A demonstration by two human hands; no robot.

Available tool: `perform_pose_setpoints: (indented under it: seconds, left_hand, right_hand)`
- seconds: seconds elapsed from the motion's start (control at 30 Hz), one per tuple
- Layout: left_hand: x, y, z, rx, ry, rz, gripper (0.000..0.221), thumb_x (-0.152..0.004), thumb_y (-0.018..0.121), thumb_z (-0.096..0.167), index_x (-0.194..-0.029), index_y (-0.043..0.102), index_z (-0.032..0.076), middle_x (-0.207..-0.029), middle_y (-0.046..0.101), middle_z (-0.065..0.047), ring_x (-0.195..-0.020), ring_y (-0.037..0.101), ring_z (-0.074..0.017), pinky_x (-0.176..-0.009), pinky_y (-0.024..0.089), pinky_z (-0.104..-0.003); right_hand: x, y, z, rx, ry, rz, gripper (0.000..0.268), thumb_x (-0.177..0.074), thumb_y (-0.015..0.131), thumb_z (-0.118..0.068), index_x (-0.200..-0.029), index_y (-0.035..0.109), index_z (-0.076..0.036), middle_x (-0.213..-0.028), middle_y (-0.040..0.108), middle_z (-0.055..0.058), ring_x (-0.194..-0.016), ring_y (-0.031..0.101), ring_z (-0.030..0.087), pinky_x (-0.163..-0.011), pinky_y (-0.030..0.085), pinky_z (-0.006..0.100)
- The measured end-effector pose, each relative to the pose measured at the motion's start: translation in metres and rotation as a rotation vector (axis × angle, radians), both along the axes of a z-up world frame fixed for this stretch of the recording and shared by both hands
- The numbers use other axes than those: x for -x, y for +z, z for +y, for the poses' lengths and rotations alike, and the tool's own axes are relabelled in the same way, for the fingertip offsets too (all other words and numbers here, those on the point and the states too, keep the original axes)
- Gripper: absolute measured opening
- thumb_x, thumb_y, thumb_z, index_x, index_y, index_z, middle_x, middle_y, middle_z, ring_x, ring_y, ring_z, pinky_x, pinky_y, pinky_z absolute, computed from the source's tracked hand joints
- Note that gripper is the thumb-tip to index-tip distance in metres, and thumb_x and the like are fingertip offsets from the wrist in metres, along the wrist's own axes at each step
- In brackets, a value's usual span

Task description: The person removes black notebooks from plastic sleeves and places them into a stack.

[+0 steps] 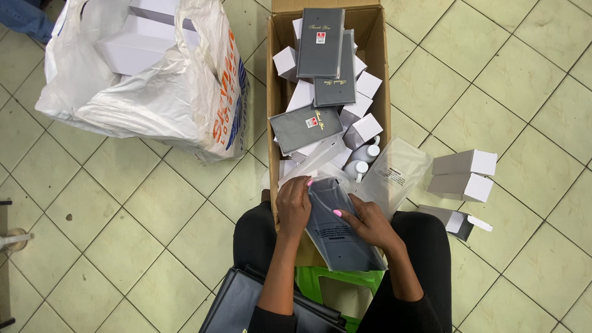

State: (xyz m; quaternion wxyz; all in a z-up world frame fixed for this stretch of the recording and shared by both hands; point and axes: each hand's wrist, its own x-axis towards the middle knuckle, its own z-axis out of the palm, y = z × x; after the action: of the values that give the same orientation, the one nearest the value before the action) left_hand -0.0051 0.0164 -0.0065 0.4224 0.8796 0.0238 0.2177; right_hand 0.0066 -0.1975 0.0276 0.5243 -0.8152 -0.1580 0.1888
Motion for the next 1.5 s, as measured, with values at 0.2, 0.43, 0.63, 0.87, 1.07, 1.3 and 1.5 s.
perform_pose_setpoints:
  seconds: [0.2,0.43,0.63,0.87,1.07,1.3,1.5]
  left_hand:
    - [-0.001,0.013,0.017,-0.235,-0.035,-0.064,0.013,-0.105,0.062,0.022,-0.094,0.065,0.017,-0.072,0.060,0.002,-0.073,0.070,-0.0224,-0.074,0.060,-0.037]
    - [-0.003,0.018,0.029,0.310,-0.130,0.158,0.026,-0.099,0.049,0.030,-0.091,0.067,0.013,-0.087,0.073,-0.009,-0.088,0.072,-0.0335,-0.086,0.053,-0.048]
    - [-0.010,0.029,-0.002,0.123,-0.131,0.073,0.014,-0.097,0.071,0.015,-0.108,0.070,0.007,-0.104,0.072,-0.015,-0.100,0.070,-0.0395,-0.091,0.053,-0.053]
    - [-0.008,0.016,0.007,0.013,-0.051,0.017,0.013,-0.106,0.057,0.012,-0.102,0.068,0.009,-0.099,0.073,-0.009,-0.095,0.073,-0.0340,-0.085,0.058,-0.050]
    - [-0.001,0.003,0.028,-0.354,-0.082,-0.046,0.002,-0.102,0.066,0.015,-0.103,0.067,0.016,-0.080,0.068,-0.001,-0.081,0.074,-0.0203,-0.090,0.059,-0.037]
    - [-0.002,-0.009,0.040,0.071,-0.081,0.099,0.004,-0.096,0.072,0.017,-0.092,0.073,0.018,-0.068,0.072,-0.001,-0.069,0.074,-0.0223,-0.088,0.058,-0.043]
    - [-0.007,0.014,0.016,0.224,-0.261,0.106,0.020,-0.094,0.076,0.025,-0.095,0.071,0.006,-0.094,0.073,-0.020,-0.093,0.070,-0.0470,-0.086,0.055,-0.057]
  right_hand:
    - [-0.007,0.009,-0.018,0.078,0.154,-0.059,0.021,-0.098,0.066,-0.024,-0.100,0.064,-0.002,-0.050,0.057,0.022,-0.046,0.062,0.037,-0.050,0.047,0.040]
    - [-0.011,-0.011,-0.033,0.083,0.068,-0.012,0.025,-0.098,0.065,-0.026,-0.101,0.066,-0.001,-0.048,0.053,0.019,-0.043,0.057,0.032,-0.051,0.045,0.040]
    - [-0.011,0.009,-0.016,0.045,-0.032,0.037,0.022,-0.096,0.069,-0.024,-0.097,0.066,-0.002,-0.050,0.055,0.017,-0.047,0.060,0.027,-0.055,0.046,0.037]
    - [-0.009,-0.003,-0.021,0.032,0.063,0.060,0.025,-0.097,0.068,-0.022,-0.099,0.064,0.003,-0.061,0.063,0.024,-0.055,0.062,0.038,-0.060,0.049,0.045]
    - [-0.013,0.025,-0.025,0.007,0.214,0.046,0.030,-0.099,0.065,-0.023,-0.114,0.063,0.003,-0.060,0.066,0.022,-0.054,0.066,0.035,-0.059,0.051,0.042]
    - [-0.014,-0.013,-0.063,-0.015,0.219,0.132,0.030,-0.097,0.067,-0.021,-0.115,0.064,0.003,-0.065,0.066,0.024,-0.062,0.062,0.025,-0.063,0.052,0.045]
    - [-0.013,-0.055,-0.066,-0.079,0.054,0.206,0.030,-0.097,0.066,-0.019,-0.124,0.070,-0.005,-0.072,0.079,0.013,-0.068,0.069,0.018,-0.071,0.056,0.040]
